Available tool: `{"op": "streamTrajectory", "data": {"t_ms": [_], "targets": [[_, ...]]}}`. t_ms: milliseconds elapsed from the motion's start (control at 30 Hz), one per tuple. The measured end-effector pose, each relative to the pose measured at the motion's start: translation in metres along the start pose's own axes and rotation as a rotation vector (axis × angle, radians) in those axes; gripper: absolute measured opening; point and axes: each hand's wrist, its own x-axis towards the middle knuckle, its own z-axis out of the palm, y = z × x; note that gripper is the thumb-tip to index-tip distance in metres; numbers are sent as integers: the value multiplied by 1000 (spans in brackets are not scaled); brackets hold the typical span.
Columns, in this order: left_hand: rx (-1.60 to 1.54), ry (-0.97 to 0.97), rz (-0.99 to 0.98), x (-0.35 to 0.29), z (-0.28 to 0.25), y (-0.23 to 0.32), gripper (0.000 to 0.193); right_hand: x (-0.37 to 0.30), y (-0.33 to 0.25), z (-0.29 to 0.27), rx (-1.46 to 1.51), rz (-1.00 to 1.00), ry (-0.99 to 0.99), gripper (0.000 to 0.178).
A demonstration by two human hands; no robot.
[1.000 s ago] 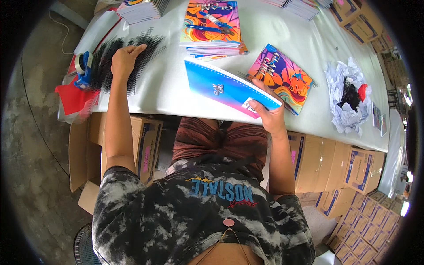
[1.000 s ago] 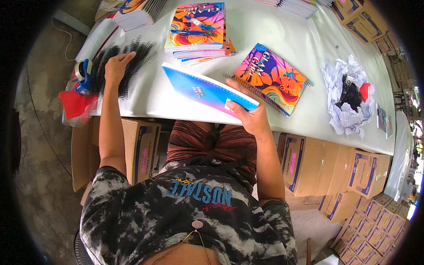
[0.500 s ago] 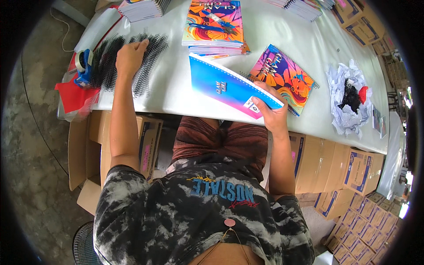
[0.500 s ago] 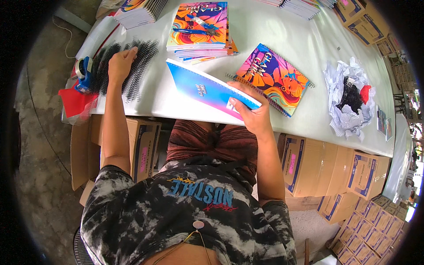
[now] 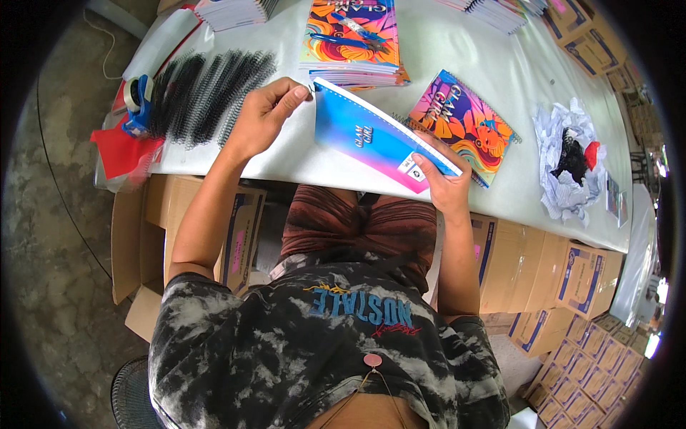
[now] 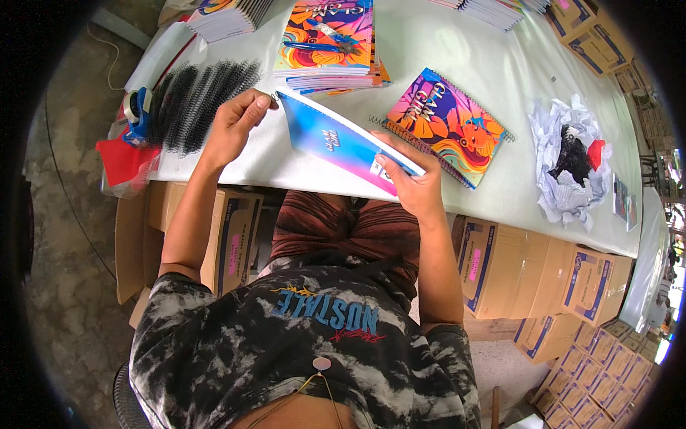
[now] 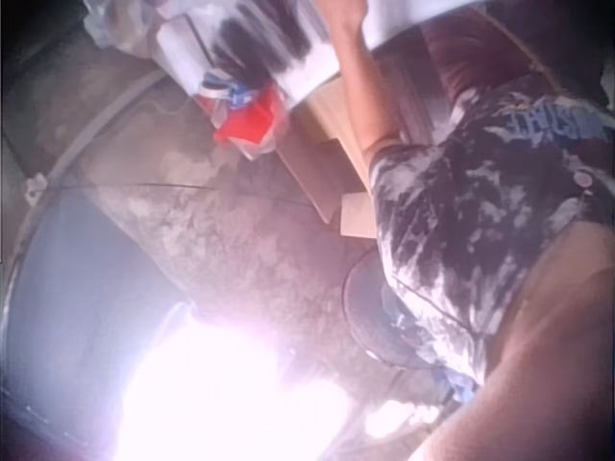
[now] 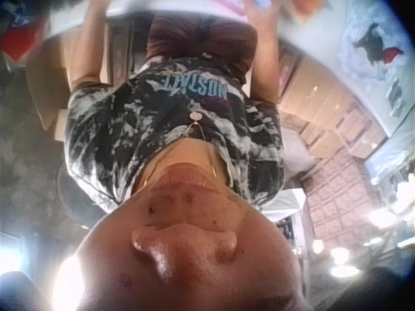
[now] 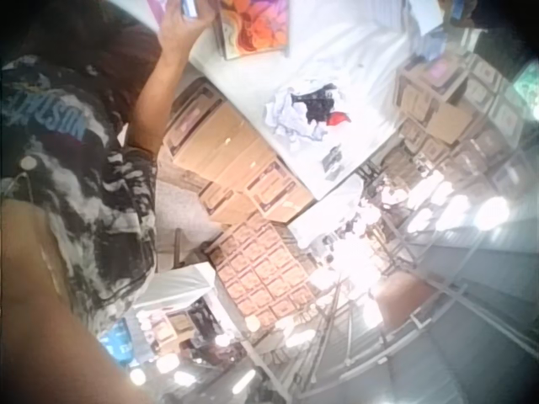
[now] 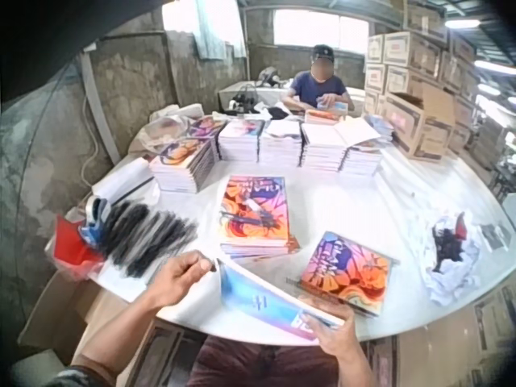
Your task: The person assembles spiral-bound notebooks by inserting metal spirals into the punched holes of the covers and pages. They repeatedly pick up a notebook, align the spiral, and press it into place, then set the finished notebook aside.
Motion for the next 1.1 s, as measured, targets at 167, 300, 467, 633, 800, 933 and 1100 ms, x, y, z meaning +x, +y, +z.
{"op": "streamTrajectory", "data": {"t_ms": [167,300,467,633,800,933,1100], "targets": [[-10,-11,10,7,-8,0,28,0,-2,-4,-2,22,-41,26],[-84,-213,75,13,-27,19,19,4,-6,-12,-17,21,-115,26],[299,-302,278,16,-35,44,16,-1,-4,-8,41,78,-53,25],[674,-348,248,18,-35,70,25,-7,-4,-4,-69,100,-85,24],[896,-382,467,14,-27,63,30,-4,-1,0,-135,-69,-109,31],[1063,-52,570,9,-17,68,55,-11,6,3,-182,-175,-78,37],[1121,-138,696,-45,37,-29,112,-19,1,17,-225,-242,-42,30]]}}
